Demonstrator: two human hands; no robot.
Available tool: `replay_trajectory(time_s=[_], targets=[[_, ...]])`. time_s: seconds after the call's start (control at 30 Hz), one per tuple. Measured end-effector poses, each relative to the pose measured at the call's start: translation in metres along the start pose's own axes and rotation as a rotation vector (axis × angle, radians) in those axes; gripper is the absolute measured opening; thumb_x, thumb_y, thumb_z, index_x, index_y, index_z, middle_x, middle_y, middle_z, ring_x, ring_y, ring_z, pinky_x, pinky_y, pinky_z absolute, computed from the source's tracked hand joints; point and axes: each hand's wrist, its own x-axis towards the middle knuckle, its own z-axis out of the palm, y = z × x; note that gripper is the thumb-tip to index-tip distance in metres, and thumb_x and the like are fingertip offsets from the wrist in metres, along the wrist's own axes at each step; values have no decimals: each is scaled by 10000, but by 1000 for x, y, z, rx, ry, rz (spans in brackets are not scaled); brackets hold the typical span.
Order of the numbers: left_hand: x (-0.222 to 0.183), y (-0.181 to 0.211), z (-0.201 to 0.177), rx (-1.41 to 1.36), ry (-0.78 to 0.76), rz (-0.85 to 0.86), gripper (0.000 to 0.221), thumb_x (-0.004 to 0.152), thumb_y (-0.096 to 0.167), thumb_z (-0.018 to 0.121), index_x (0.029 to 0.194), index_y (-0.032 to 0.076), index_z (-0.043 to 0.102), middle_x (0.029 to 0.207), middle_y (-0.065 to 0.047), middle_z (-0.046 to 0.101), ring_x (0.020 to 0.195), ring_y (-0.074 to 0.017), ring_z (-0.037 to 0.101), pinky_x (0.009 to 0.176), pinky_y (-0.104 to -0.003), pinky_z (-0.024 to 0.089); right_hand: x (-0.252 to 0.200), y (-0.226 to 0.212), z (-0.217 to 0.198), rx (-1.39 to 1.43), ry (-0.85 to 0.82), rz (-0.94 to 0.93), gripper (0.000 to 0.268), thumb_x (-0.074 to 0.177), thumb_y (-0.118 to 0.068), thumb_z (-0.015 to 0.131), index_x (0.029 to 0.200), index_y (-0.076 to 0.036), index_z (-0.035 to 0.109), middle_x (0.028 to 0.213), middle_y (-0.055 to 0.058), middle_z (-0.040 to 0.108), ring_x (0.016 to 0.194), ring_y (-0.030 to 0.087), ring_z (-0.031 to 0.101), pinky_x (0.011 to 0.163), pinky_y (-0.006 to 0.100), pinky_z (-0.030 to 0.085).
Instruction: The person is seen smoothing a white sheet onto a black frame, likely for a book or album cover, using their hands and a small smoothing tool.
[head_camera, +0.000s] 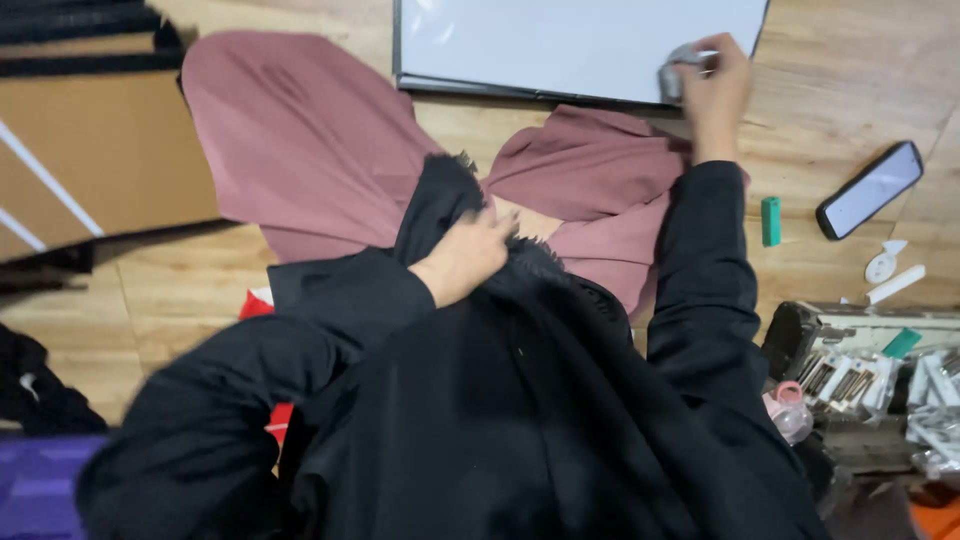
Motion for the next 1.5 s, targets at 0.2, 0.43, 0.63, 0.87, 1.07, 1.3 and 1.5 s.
replay_trajectory(time_s=[0.2, 0.43, 0.63, 0.87, 1.07, 1.3, 1.5], targets=[[16, -7, -9, 64, -381, 56, 252, 776, 13, 459, 904, 76, 667, 929, -105, 642, 842, -322, 627, 633, -420, 532, 16, 41, -13, -255, 396, -155, 159, 630, -160, 759, 768, -192, 689, 665, -19, 672, 575, 168, 648, 494, 336, 480], [102, -12, -146, -54, 314, -49, 230, 773, 205, 574, 931, 40, 550, 845, -139, 578, 735, -349, 567, 586, -443, 448, 4, 21, 7, -278, 235, -248, 218, 739, -157, 732, 910, -51, 648, 837, 137, 538, 743, 335, 541, 644, 428, 421], [204, -53, -127, 302, 506, 22, 613, 939, 417, 615, 1393, 135, 314, 1453, -104, 113, 1329, -309, 113, 1047, -574, 146, 19, -2, 9, -248, 251, -166, 122, 715, -1, 652, 809, -51, 593, 828, 102, 503, 718, 304, 534, 604, 403, 412], [208, -58, -147, 196, 290, 35, 659, 1017, 429, 543, 1461, 137, 155, 1461, -88, 61, 1339, -315, 67, 1053, -597, 114, 105, 58, 6, -411, 353, 2, 114, 637, -99, 753, 686, -73, 654, 673, 95, 612, 631, 296, 577, 546, 407, 420], [204, -56, -150, 168, 217, 28, 657, 1021, 433, 495, 1455, 141, 99, 1477, -86, 54, 1357, -306, 69, 1063, -579, 96, 56, 22, -5, -300, 219, -145, 65, 748, -24, 635, 718, -52, 585, 745, 127, 546, 668, 323, 533, 603, 428, 389], [205, -57, -151, 110, 222, 32, 648, 1005, 411, 476, 1457, 127, 107, 1480, -94, 51, 1358, -313, 53, 1065, -585, 74, 65, 18, -5, -285, 222, -160, 73, 755, 13, 616, 727, -54, 614, 755, 115, 536, 651, 300, 540, 585, 406, 394], [202, -57, -158, 87, 186, 31, 627, 1053, 373, 489, 1465, 117, 91, 1470, -95, 22, 1356, -315, 37, 1068, -596, 70, 70, 37, 2, -291, 277, -52, 116, 876, -100, 539, 794, -18, 539, 792, 152, 518, 708, 342, 504, 635, 454, 374]])
